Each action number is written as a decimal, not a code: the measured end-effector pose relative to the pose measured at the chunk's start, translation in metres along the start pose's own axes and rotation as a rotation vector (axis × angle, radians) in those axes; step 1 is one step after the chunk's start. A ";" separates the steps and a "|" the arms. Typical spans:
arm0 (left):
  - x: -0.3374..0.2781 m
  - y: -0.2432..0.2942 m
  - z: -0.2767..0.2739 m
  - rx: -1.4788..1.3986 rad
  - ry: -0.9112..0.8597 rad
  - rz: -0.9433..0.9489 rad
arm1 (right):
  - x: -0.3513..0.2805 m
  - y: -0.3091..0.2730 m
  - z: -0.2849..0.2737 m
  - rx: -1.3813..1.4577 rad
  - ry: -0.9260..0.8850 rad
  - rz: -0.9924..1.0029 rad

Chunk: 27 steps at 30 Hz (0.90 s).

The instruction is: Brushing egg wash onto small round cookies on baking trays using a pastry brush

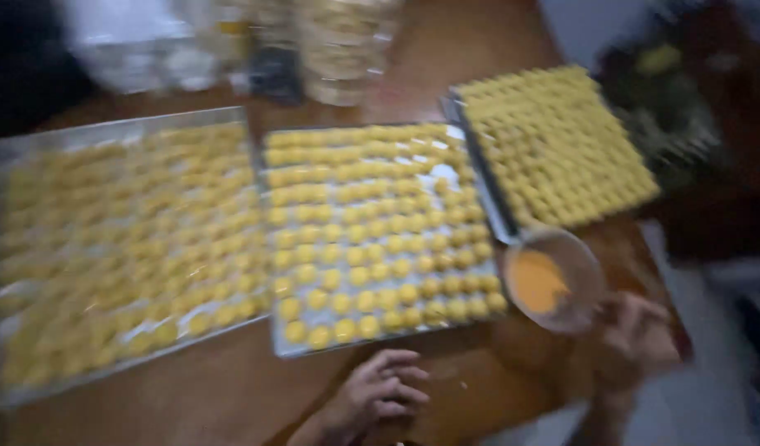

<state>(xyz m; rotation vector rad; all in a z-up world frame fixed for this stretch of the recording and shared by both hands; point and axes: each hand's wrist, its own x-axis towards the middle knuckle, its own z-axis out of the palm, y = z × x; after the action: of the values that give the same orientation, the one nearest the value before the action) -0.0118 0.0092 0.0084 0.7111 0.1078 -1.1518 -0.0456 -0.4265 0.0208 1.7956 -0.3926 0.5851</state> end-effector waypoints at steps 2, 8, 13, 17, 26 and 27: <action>0.011 -0.011 -0.012 -0.153 0.095 0.015 | 0.062 0.049 -0.068 0.932 0.193 0.148; 0.002 0.002 -0.002 -0.062 -0.016 0.104 | 0.083 0.055 -0.112 1.729 -0.120 0.855; 0.004 -0.001 -0.004 -0.088 -0.044 0.127 | 0.084 0.039 -0.104 1.960 -0.085 0.789; -0.003 0.009 0.007 -0.088 0.013 0.098 | 0.089 0.018 -0.095 2.082 -0.186 0.687; -0.002 0.010 0.009 -0.107 0.026 0.089 | 0.102 0.031 -0.117 1.943 -0.315 0.647; -0.003 0.013 0.012 -0.107 0.026 0.088 | 0.100 0.030 -0.111 1.942 -0.316 0.648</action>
<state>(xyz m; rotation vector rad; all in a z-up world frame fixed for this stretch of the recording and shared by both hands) -0.0053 0.0080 0.0247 0.6303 0.1577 -1.0446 -0.0009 -0.3261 0.1266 3.6799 -0.7250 1.3852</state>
